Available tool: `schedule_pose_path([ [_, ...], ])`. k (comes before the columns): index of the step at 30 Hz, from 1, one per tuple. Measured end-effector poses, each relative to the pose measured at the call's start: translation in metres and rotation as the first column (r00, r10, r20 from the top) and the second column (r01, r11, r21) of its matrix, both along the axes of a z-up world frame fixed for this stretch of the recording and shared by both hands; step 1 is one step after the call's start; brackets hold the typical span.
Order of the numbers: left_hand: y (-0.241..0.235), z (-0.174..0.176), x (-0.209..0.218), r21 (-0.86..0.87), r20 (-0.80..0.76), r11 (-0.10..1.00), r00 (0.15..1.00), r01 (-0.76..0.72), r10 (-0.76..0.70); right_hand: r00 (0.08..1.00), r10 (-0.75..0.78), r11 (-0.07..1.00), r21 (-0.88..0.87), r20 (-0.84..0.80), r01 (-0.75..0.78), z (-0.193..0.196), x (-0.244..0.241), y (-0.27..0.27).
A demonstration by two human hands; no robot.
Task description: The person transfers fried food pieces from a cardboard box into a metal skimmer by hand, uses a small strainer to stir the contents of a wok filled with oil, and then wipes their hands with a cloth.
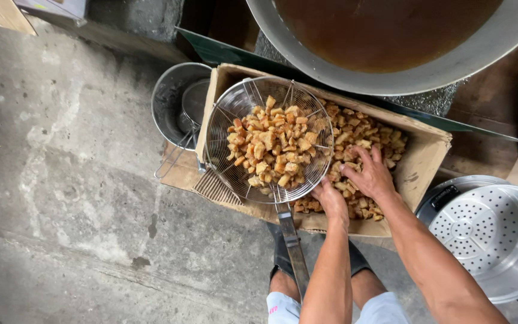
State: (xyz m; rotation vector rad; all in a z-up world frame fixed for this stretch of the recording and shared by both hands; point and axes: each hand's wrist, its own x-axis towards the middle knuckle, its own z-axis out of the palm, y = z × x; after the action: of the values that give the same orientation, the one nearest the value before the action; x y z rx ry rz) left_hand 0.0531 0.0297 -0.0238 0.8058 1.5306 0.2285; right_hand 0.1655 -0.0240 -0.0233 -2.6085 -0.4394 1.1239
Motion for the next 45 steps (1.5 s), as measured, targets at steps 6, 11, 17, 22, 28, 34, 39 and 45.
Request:
schedule_pose_path([
  [6, 0.002, 0.022, 0.011, -0.091, -0.079, 0.981, 0.981, 0.171, -0.178, 0.993, -0.074, 0.976, 0.198, -0.090, 0.090, -0.018, -0.017, -0.023],
  [11, -0.007, 0.030, 0.015, 0.010, -0.092, 0.982, 0.978, 0.189, -0.187, 0.955, -0.184, 0.895, 0.362, -0.232, 0.260, -0.031, -0.018, -0.030],
  [17, -0.026, 0.037, 0.027, 0.133, -0.086, 0.969, 0.976, 0.210, -0.200, 0.781, -0.244, 0.637, 0.513, -0.575, 0.576, -0.017, -0.012, -0.036],
  [22, -0.032, 0.087, 0.033, 0.312, -0.005, 0.932, 0.982, 0.182, -0.190, 0.696, -0.290, 0.491, 0.522, -0.658, 0.698, 0.044, -0.010, -0.029],
  [28, 0.012, 0.166, 0.024, 0.376, 0.157, 0.926, 0.983, 0.032, -0.098, 0.808, -0.118, 0.591, 0.613, -0.577, 0.524, 0.132, -0.003, 0.026],
  [34, 0.131, 0.200, 0.009, 0.118, 0.425, 0.980, 0.900, -0.161, 0.097, 0.813, -0.057, 0.739, 0.524, -0.579, 0.425, 0.160, -0.002, 0.145],
  [39, 0.181, 0.217, -0.012, 0.033, 0.376, 0.984, 0.914, -0.177, 0.152, 0.820, -0.105, 0.724, 0.522, -0.562, 0.451, 0.164, 0.003, 0.181],
  [45, 0.147, 0.207, -0.040, 0.209, 0.225, 0.969, 0.971, -0.134, 0.086, 0.804, -0.323, 0.636, 0.515, -0.498, 0.575, 0.124, 0.025, 0.104],
])
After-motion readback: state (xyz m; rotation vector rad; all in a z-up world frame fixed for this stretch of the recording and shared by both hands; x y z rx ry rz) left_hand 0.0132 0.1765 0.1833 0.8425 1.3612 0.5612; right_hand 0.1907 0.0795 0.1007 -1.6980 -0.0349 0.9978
